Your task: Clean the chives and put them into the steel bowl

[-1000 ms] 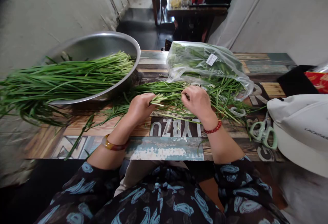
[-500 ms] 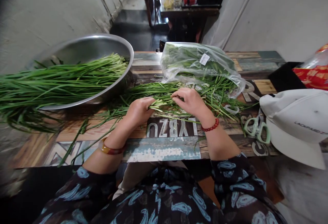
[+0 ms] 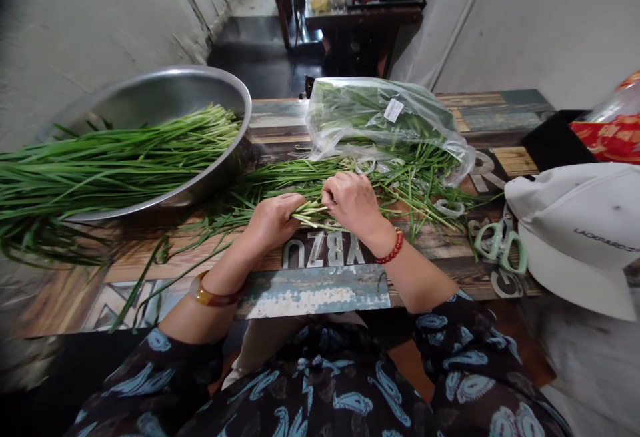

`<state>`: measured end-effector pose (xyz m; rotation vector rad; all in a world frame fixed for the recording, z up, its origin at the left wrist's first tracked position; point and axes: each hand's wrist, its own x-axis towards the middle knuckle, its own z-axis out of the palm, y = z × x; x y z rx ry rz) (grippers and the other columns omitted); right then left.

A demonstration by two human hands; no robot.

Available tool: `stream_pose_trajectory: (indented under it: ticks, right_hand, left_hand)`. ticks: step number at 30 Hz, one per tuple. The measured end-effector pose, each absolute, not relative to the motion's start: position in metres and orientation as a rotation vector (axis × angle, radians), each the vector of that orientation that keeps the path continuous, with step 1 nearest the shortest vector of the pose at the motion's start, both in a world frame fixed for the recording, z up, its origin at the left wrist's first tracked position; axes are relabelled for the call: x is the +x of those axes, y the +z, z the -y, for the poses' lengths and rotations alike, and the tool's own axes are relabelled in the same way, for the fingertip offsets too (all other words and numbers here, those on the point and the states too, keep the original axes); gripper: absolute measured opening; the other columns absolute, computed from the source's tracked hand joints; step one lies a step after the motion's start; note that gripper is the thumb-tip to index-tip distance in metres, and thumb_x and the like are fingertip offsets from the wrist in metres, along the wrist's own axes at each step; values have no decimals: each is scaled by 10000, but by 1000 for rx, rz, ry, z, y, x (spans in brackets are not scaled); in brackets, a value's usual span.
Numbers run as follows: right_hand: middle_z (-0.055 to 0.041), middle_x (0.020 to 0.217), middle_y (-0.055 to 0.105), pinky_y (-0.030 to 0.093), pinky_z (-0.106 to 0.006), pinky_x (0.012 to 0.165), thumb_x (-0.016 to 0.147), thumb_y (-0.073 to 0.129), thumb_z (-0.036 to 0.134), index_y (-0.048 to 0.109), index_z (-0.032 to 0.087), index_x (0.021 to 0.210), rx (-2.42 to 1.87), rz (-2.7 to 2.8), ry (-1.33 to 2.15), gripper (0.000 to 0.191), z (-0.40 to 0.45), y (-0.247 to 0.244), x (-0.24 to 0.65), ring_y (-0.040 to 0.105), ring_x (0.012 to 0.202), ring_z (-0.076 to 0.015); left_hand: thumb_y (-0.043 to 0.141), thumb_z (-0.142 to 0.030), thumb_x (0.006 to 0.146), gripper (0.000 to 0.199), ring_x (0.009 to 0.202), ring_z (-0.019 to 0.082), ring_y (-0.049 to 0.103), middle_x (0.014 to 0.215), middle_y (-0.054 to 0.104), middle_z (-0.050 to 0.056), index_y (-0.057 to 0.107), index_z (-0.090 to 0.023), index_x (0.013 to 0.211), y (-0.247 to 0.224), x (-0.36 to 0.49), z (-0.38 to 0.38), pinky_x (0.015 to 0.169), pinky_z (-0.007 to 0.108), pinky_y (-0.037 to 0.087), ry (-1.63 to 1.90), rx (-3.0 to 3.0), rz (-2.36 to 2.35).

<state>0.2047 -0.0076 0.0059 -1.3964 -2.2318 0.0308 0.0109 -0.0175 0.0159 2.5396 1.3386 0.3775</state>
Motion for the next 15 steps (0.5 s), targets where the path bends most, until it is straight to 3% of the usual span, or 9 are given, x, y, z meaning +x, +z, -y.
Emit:
stream_pose_trajectory:
  ticks: [9,15]
  right_hand:
    - [-64,805,706,413,-314,696,860,524,163,699,189,779,-1409,2081,207,194,-6,7,235,606,734,-195]
    - [-63,867,737,411,-318,754,909,531,214,745,194,829,-1272,2254,244,229,-2,12,234,649,824,-195]
  left_hand:
    - [526,-158,834,226,706,181,546,691,581,34,424,-208,640,14,-6,4,636,277,316,510,2408,-1419]
    - [537,-146,832,237,707,181,541,696,578,31,407,-209,644,16,-5,5,637,283,314,479,2429,-1458]
